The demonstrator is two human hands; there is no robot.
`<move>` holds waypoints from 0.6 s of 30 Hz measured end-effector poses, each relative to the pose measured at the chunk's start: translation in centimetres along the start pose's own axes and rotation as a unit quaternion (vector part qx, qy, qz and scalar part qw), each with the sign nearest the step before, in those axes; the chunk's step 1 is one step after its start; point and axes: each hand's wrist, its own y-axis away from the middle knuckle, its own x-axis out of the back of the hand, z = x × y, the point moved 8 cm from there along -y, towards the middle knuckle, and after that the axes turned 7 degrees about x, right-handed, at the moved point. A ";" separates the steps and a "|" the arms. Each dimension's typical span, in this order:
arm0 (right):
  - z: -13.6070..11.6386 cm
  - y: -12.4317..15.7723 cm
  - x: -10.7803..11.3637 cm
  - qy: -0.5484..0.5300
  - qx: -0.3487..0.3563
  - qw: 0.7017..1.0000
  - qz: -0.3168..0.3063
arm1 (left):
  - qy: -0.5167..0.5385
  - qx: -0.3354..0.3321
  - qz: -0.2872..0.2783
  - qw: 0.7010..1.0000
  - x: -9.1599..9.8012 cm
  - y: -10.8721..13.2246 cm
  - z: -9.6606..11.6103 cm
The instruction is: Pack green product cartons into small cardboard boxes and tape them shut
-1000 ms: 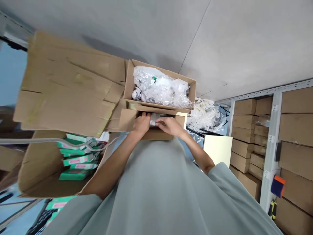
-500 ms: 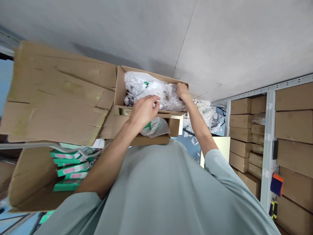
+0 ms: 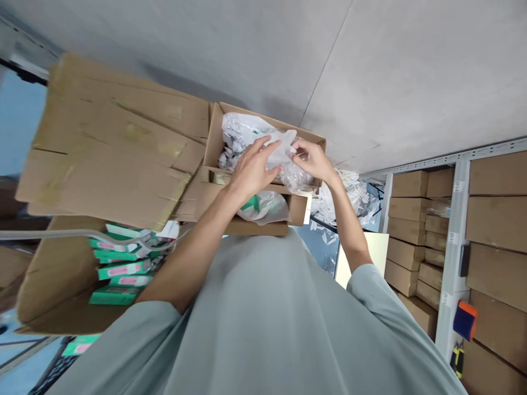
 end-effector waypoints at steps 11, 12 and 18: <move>-0.1 4.2 -5.5 0.147 -0.174 0.974 -0.009 | 0.145 0.136 0.060 0.978 -0.2 -1.9 -6.6; 0.2 4.5 -6.1 0.148 -0.178 0.973 -0.014 | 0.165 0.143 0.074 0.973 -0.2 -1.9 -7.2; 2.9 4.9 -2.8 0.099 -0.166 0.978 0.075 | 0.338 0.174 0.144 0.914 -0.7 -1.6 -9.8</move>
